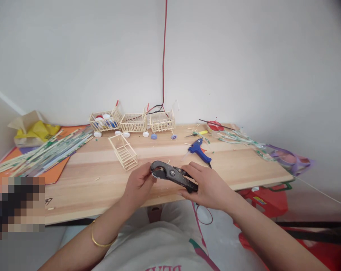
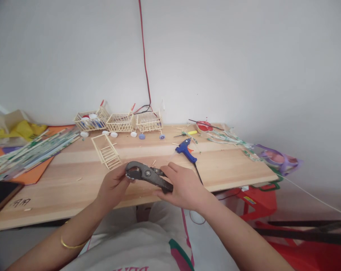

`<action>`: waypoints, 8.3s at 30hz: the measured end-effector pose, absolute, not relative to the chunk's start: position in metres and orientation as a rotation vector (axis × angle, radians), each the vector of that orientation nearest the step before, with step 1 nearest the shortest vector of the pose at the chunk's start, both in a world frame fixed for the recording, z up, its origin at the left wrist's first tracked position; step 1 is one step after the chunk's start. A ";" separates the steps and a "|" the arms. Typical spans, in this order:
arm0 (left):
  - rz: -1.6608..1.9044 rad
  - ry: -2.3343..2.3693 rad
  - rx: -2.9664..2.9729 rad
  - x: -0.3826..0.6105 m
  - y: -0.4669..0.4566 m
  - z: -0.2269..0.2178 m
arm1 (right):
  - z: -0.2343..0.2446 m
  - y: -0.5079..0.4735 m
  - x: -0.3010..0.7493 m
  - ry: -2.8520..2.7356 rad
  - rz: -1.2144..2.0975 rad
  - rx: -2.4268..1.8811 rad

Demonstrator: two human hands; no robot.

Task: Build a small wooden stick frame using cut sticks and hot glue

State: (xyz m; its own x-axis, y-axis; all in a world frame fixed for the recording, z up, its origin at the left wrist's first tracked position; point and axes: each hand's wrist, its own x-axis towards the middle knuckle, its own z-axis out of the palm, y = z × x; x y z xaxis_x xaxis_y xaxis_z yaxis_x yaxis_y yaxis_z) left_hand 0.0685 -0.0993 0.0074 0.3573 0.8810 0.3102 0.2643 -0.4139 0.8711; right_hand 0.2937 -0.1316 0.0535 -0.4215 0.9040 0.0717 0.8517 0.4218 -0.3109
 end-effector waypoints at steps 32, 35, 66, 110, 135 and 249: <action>1.086 1.015 1.825 0.077 -0.094 0.007 | 0.034 -0.115 0.298 -2.543 0.152 -1.575; 1.106 1.038 1.749 0.079 -0.093 0.006 | 0.035 -0.114 0.298 -2.568 0.168 -1.573; 1.029 0.947 1.869 0.077 -0.091 -0.007 | 0.032 -0.115 0.295 -2.630 0.136 -1.542; 1.080 0.672 1.489 0.082 -0.092 0.002 | 0.054 -0.120 0.296 -2.587 0.051 -1.600; 1.122 0.671 1.419 0.077 -0.089 0.002 | 0.056 -0.122 0.300 -2.406 0.416 -1.572; 1.109 0.758 1.329 0.079 -0.097 0.014 | 0.005 -0.068 0.297 -2.274 -0.005 -2.100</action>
